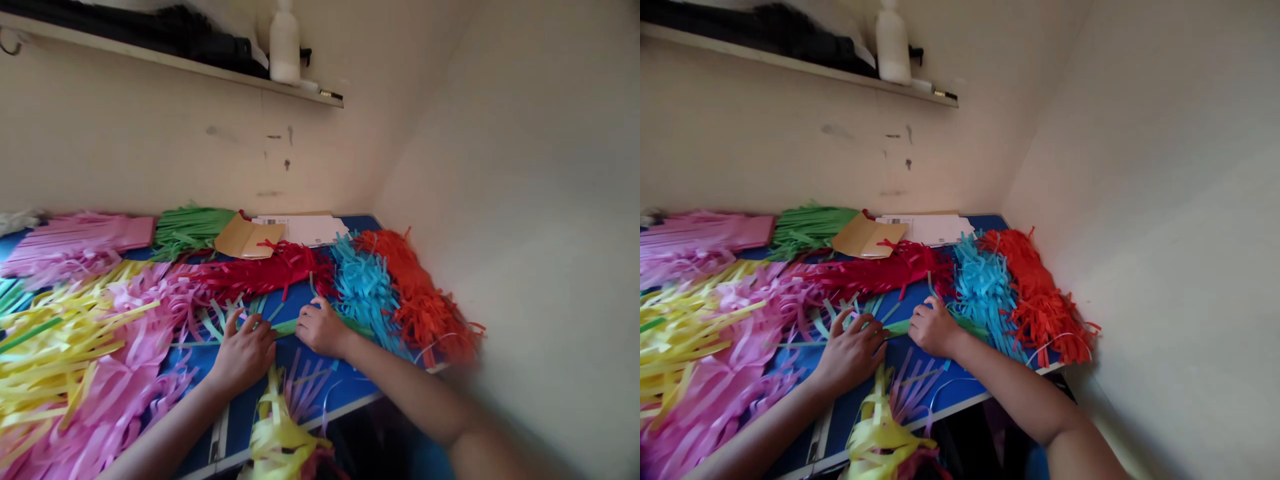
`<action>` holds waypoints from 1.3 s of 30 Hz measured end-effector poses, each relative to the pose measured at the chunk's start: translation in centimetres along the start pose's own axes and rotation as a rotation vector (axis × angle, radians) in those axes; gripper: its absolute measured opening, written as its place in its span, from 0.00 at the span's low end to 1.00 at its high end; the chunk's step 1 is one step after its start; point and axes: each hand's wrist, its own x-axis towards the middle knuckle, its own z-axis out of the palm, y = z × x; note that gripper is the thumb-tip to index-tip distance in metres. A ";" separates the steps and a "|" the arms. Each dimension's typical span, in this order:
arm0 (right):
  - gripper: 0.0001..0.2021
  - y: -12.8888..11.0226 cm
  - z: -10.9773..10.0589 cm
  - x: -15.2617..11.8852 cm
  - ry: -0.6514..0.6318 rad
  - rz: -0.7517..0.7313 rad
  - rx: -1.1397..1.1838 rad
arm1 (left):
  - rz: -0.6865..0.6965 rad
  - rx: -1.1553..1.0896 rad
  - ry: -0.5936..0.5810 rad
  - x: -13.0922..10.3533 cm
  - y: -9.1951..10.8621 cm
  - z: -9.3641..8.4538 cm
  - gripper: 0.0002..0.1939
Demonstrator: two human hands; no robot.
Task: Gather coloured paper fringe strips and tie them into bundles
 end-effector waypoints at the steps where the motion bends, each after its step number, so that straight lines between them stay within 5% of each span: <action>1: 0.10 0.3 0.2 0.4 -0.008 -0.018 -0.017 | 0.003 -0.003 0.004 0.3 0.0 0.0 0.08; 9: 0.06 1.6 -0.9 3.0 -0.201 0.237 0.157 | -0.021 0.020 0.037 1.5 -0.4 0.5 0.07; 16: 0.09 0.0 0.1 2.1 -0.071 0.096 -0.015 | -0.005 0.038 0.006 0.4 -1.0 0.6 0.12; 24: 0.06 2.4 0.9 0.7 -0.086 0.471 0.338 | -0.202 -0.074 -0.045 -0.9 -2.4 1.2 0.13; 31: 0.07 2.3 0.5 2.4 -0.138 0.604 0.301 | -0.241 0.004 -0.057 0.8 -1.6 1.0 0.15; 39: 0.08 2.0 0.2 1.3 -0.001 0.014 0.081 | 0.023 -0.038 -0.061 1.1 -1.0 1.0 0.14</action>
